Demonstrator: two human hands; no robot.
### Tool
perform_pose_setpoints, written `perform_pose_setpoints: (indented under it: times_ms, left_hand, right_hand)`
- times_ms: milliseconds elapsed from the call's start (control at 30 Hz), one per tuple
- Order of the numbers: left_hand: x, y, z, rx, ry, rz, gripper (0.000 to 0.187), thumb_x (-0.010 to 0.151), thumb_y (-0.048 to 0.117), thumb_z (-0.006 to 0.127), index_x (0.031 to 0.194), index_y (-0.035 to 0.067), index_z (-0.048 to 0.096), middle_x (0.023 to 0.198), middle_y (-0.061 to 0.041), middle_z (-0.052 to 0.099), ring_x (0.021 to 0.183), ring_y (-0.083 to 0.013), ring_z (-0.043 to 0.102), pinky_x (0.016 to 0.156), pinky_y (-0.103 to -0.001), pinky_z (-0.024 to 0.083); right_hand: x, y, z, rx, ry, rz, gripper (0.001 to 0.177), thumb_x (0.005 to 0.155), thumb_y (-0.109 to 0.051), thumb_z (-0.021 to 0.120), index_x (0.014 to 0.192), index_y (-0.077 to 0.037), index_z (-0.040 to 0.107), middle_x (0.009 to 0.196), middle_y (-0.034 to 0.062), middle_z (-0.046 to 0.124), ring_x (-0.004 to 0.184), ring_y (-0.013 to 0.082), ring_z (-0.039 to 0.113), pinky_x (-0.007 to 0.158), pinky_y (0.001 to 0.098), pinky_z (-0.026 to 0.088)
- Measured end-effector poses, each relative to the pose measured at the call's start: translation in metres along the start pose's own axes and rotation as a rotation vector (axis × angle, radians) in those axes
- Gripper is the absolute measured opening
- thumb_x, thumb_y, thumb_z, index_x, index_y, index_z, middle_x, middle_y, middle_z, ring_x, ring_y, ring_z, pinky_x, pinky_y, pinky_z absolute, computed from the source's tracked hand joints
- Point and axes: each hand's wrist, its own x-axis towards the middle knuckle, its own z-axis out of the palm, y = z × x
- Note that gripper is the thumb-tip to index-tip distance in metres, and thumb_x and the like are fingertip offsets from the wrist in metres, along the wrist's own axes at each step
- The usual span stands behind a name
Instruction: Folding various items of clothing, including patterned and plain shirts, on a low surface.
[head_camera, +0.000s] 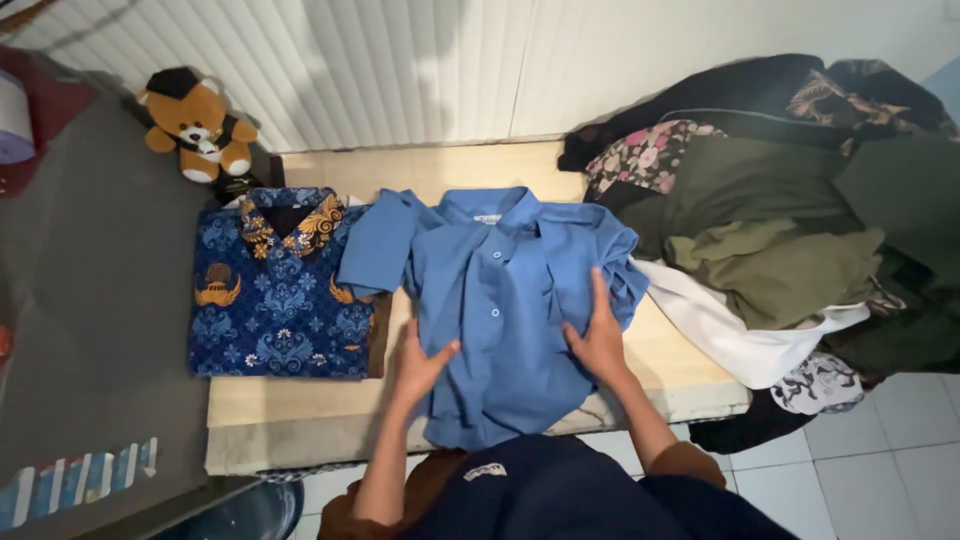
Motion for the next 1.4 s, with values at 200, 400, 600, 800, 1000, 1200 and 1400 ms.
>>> perform_pose_setpoints:
  times_ms: [200,400,600,800,1000,1200,1400]
  left_hand:
    - [-0.053,0.092,-0.056,-0.209,0.096,0.409,0.067,0.083,0.007,0.075,0.145,0.001,0.050,0.141,-0.016,0.061,0.128,-0.0253,0.057,0.108,-0.036,0.043]
    - [-0.097,0.021,-0.122,0.512,-0.571,-0.012,0.044,0.078,0.036,0.077,0.116,0.015,0.081,0.114,-0.014,0.081,0.110,-0.0259,0.077,0.096,-0.032,0.058]
    - [-0.041,0.079,-0.118,0.305,-0.129,0.185,0.068,0.070,0.044,0.087,0.126,0.010,0.069,0.105,-0.011,0.071,0.094,-0.0229,0.073,0.079,-0.037,0.058]
    - [0.161,0.047,-0.003,0.242,0.164,0.669,0.045,0.077,0.015,0.081,0.119,0.004,0.071,0.120,-0.018,0.071,0.112,-0.0355,0.067,0.096,-0.041,0.055]
    - [0.230,0.022,0.023,0.512,0.238,0.276,0.080,0.063,0.012,0.088,0.133,-0.004,0.055,0.126,-0.027,0.061,0.108,-0.0445,0.062,0.086,-0.050,0.053]
    - [0.157,0.150,-0.051,0.631,-0.058,0.214,0.047,0.073,0.031,0.086,0.116,0.014,0.076,0.114,-0.018,0.071,0.113,-0.0381,0.065,0.095,-0.050,0.052]
    - [0.146,0.297,-0.111,0.391,-0.087,0.118,0.038,0.086,0.021,0.073,0.123,0.013,0.074,0.117,-0.016,0.080,0.105,-0.0330,0.074,0.096,-0.044,0.060]
  right_hand:
    - [0.009,-0.038,-0.080,0.080,-0.029,0.032,0.056,0.079,0.002,0.049,0.129,-0.009,0.070,0.104,0.0085,0.067,0.092,0.0189,0.060,0.082,0.0316,0.050]
    - [-0.031,-0.031,-0.205,-0.157,-1.118,0.218,0.046,0.077,-0.001,0.061,0.119,-0.008,0.080,0.113,-0.0005,0.083,0.101,0.0126,0.073,0.087,0.0294,0.060]
    - [0.013,-0.031,-0.181,0.038,-0.749,0.125,0.045,0.096,-0.025,0.065,0.135,-0.002,0.064,0.097,0.0048,0.080,0.089,0.0118,0.070,0.080,0.0298,0.056]
    - [0.132,0.013,-0.034,0.085,-0.318,0.423,0.069,0.090,-0.015,0.070,0.152,-0.011,0.043,0.068,0.0074,0.068,0.050,0.0122,0.058,0.045,0.0292,0.049]
    - [0.170,0.042,0.025,-0.178,-0.220,0.407,0.058,0.084,-0.009,0.072,0.139,-0.009,0.053,0.068,0.0149,0.071,0.049,0.0224,0.066,0.049,0.0373,0.054]
    - [0.190,0.026,-0.055,0.252,-0.379,0.447,0.013,0.093,-0.004,0.059,0.095,0.007,0.066,0.076,0.0175,0.071,0.058,0.0234,0.069,0.055,0.0370,0.058]
    - [0.254,-0.074,-0.139,0.163,-0.345,0.276,0.024,0.095,-0.002,0.057,0.113,0.011,0.065,0.095,0.0230,0.077,0.084,0.0283,0.078,0.080,0.0374,0.063]
